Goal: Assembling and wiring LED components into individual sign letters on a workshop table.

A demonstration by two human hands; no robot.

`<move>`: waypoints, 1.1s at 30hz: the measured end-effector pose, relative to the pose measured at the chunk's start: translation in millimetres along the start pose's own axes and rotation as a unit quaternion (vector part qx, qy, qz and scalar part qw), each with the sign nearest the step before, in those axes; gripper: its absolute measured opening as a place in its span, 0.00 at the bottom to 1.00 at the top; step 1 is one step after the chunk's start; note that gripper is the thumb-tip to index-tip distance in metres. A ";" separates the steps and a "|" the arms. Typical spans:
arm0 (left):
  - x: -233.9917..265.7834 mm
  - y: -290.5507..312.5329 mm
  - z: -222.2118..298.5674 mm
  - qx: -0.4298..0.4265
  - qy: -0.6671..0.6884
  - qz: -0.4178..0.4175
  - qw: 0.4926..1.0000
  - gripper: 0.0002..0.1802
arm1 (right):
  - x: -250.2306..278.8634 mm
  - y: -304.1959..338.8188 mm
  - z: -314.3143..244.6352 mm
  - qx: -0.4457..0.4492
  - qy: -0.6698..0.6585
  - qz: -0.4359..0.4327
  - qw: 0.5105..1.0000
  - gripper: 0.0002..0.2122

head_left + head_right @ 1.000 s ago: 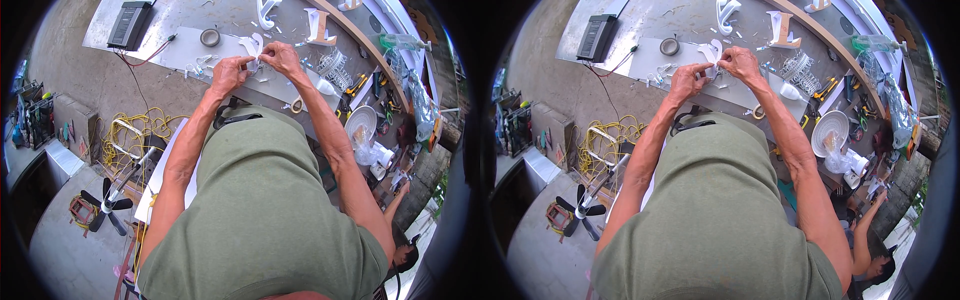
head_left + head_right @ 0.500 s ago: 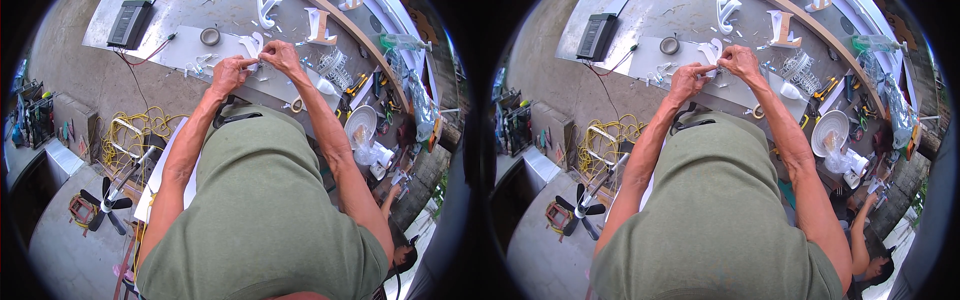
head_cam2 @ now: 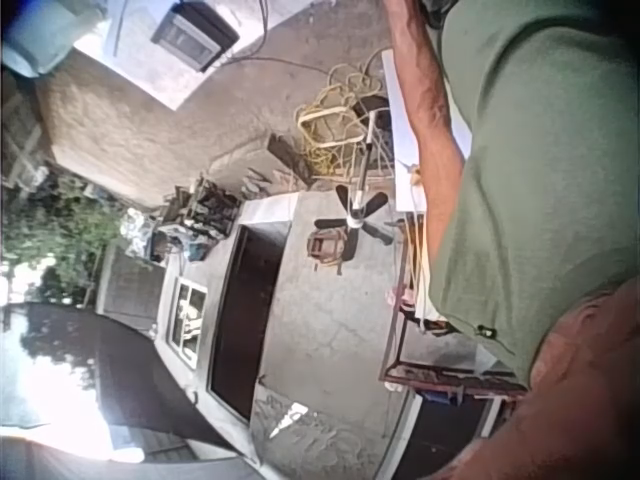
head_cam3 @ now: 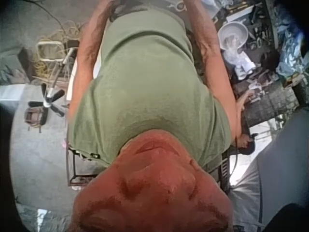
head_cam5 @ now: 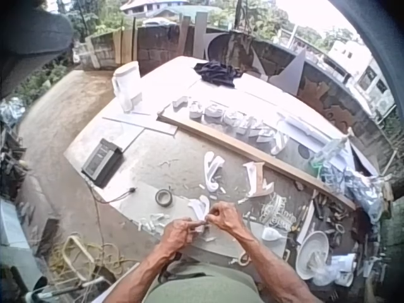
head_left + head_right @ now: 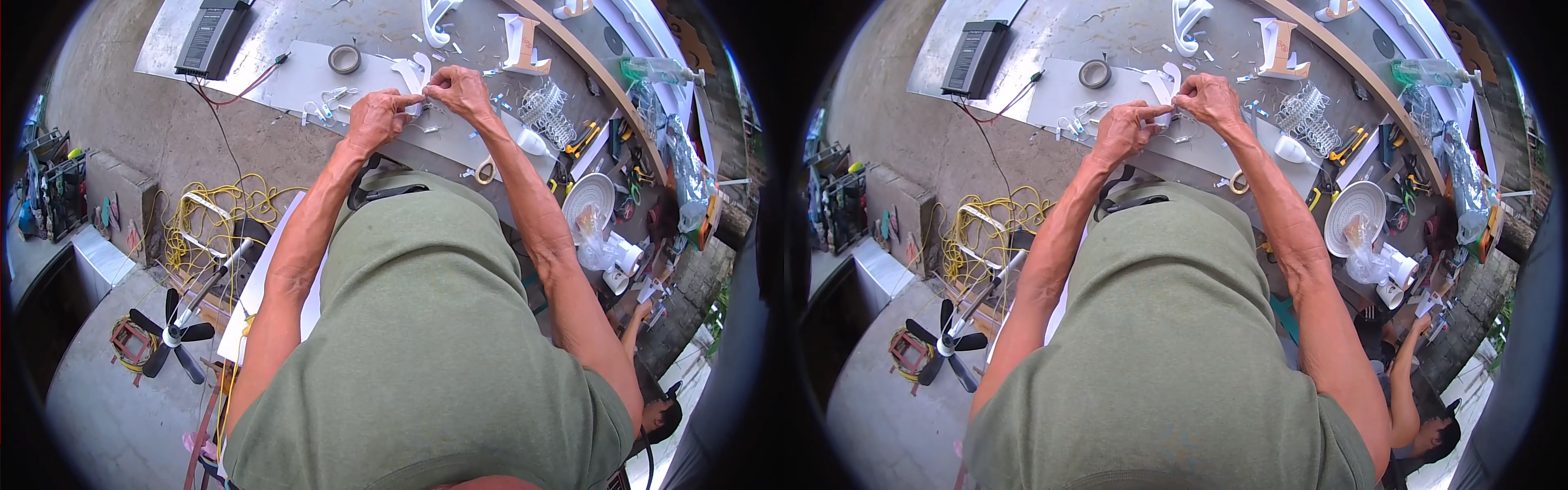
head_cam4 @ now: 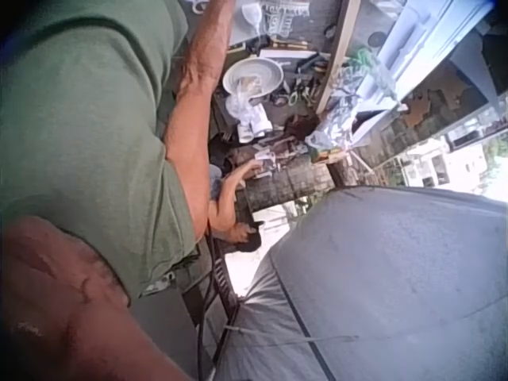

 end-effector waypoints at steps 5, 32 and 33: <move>0.1 -1.6 2.2 0.003 -0.015 -0.006 1.000 0.23 | -1.2 -0.8 2.6 0.001 -0.005 -0.003 1.000 0.13; 1.6 -3.5 3.1 0.013 -0.016 -0.020 1.000 0.24 | 20.9 -10.5 14.5 0.166 0.207 0.035 0.964 0.06; 1.6 -3.5 3.0 0.014 -0.015 -0.018 1.000 0.24 | 20.8 -10.5 13.5 0.187 0.169 0.061 0.966 0.07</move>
Point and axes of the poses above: each hand's wrist, its own y-axis away from the middle knuckle, its own x-axis out of the back of the hand, z = x × y, the point moved 3 cm from there along -y, towards the middle knuckle, and after that the axes turned 3 degrees about -x, right-handed, at the moved point
